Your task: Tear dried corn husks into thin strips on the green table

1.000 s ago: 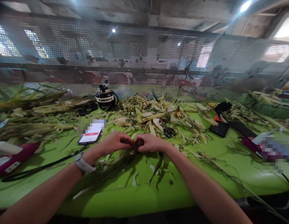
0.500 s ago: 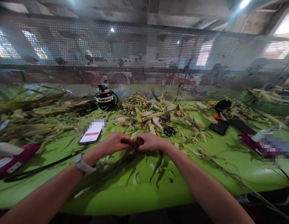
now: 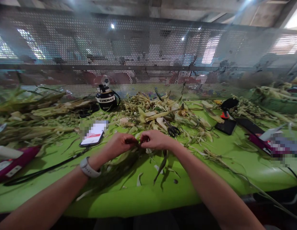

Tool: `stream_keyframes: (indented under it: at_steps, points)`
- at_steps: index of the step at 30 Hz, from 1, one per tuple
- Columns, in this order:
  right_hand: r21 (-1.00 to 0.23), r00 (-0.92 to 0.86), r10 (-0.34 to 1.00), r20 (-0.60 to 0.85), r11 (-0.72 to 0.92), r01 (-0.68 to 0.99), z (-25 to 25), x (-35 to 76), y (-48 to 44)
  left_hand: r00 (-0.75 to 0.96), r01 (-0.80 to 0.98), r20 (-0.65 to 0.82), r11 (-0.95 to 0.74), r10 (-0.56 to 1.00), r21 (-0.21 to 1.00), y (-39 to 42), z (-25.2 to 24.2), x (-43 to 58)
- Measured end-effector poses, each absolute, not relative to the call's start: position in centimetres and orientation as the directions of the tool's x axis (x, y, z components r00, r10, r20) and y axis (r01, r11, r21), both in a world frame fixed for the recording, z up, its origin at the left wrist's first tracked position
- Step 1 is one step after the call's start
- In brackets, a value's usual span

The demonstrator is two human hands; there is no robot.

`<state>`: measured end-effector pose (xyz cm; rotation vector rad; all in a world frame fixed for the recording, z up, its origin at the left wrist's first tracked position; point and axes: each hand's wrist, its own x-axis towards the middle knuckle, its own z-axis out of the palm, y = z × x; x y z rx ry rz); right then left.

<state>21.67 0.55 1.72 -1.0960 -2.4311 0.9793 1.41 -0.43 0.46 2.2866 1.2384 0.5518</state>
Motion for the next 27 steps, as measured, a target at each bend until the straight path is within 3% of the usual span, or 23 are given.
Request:
stream_keyframes:
  at_steps: [4,8,13,15,18,21,27]
  points:
    - [-0.789,-0.778,0.614,-0.136,0.407,0.46,2.6,22.0,0.4,0.494,0.655,0.186,-0.504,0.849,0.563,-0.6,0.1,1.7]
    - [-0.778,-0.838,0.507,-0.202,0.436,0.452,4.1,22.3,-0.3,0.506,0.657,0.231,-0.545,0.831,0.521,-0.7,-0.3,1.8]
    - [-0.865,-0.862,0.388,-0.326,0.245,0.438,5.5,23.5,-0.6,0.542,0.656,0.306,-0.622,0.782,0.427,-0.6,-1.1,1.5]
    - [-0.871,-0.835,0.434,-0.338,0.193,0.452,5.7,24.0,-0.4,0.557,0.646,0.35,-0.658,0.753,0.388,-0.5,-1.3,1.4]
    - [-0.86,-0.727,0.61,-0.315,0.14,0.49,5.0,24.0,0.2,0.57,0.633,0.387,-0.688,0.725,0.355,-0.3,-1.4,1.5]
    - [-0.851,-0.556,0.81,-0.184,0.151,0.502,3.5,23.1,1.0,0.555,0.639,0.402,-0.683,0.728,0.355,-0.1,-1.6,1.6]
    - [-0.847,-0.591,0.765,-0.258,0.114,0.519,1.6,21.8,1.5,0.59,0.572,0.43,-0.73,0.683,0.375,0.2,-1.8,1.4]
